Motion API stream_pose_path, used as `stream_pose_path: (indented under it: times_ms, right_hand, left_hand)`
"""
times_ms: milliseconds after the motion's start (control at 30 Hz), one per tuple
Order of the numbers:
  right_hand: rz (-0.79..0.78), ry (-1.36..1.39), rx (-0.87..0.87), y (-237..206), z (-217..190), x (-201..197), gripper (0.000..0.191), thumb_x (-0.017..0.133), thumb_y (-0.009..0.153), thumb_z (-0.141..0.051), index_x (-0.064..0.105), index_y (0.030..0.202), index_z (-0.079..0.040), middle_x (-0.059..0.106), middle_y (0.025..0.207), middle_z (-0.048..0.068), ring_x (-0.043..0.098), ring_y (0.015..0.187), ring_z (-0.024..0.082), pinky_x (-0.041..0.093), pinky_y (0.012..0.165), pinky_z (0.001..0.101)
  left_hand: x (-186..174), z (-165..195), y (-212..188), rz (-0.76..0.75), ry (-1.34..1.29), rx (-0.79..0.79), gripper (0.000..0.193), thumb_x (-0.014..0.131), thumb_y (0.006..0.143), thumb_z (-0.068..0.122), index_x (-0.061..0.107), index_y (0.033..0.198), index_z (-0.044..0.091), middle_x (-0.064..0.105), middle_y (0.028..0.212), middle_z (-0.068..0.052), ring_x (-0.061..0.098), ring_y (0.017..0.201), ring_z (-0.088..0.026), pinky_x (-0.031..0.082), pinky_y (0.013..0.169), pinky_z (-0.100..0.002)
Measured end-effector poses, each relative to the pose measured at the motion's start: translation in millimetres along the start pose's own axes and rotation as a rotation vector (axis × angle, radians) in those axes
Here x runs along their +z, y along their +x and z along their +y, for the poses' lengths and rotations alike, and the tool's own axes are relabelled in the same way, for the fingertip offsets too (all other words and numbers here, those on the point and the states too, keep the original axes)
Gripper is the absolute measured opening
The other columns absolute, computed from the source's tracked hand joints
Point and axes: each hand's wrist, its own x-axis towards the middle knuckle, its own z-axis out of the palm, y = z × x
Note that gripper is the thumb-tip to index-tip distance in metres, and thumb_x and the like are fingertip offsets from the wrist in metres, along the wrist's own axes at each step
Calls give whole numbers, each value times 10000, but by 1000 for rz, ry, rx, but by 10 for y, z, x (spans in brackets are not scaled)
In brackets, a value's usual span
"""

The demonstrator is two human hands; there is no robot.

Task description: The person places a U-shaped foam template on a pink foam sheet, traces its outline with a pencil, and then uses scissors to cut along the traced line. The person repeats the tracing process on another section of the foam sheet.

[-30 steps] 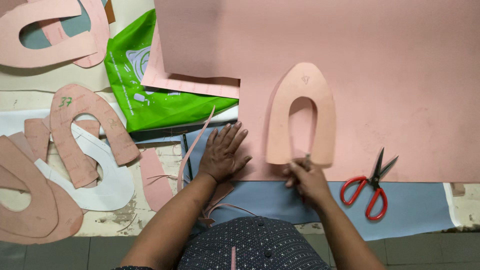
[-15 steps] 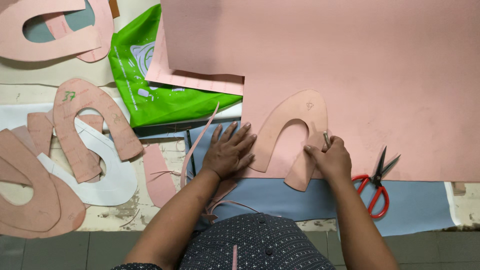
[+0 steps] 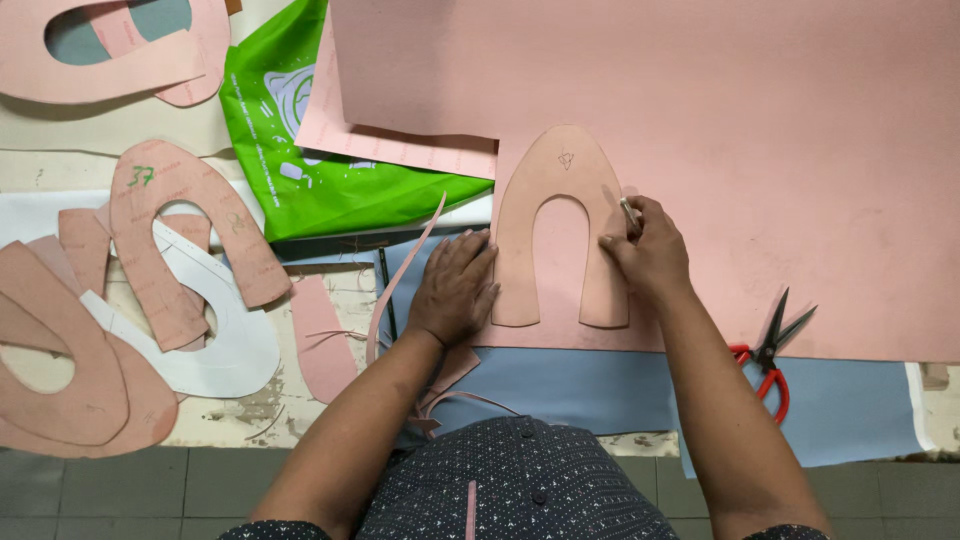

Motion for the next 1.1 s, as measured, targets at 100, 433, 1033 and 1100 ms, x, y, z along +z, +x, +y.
stream_pose_path:
  times_ms: [100,433,1033,1100]
  right_hand:
    - [-38,-34,-3,-15,28,-8,541,856,796,-283,650,1246,-66,681,1028,110,660,901,250,538,807,397]
    - [-234,-105,-4,-93,234,-138,654,807,834,-223,584,1448,-214,607,1082,96,622,970,236,516,889,374]
    - [-353,94,72,-157,374,-251,656,820,801,-165,597,1417,-140,550,1153,26,561,993,186,494,934,316]
    - [-354,120,84,-166,393,-246,621,811,806,-163,612,1394,-128,556,1179,25,569,1017,183,494,942,314]
  left_hand:
    - [-1,-3,0,11,-37,-8,486,700,892,291,610,1329,96,471,1528,-131,398,1461,-325,233,1245,-505]
    - [1,15,-20,-3,-77,6,459,728,863,291,623,1265,96,478,1527,-124,387,1480,-321,230,1255,-518]
    - [51,119,-125,-138,-11,-156,633,648,905,433,515,1485,215,343,1638,-85,240,1543,-279,20,1250,-552]
    - [44,113,-125,-129,-30,-156,634,649,909,421,514,1496,222,340,1648,-84,238,1552,-277,16,1257,-549]
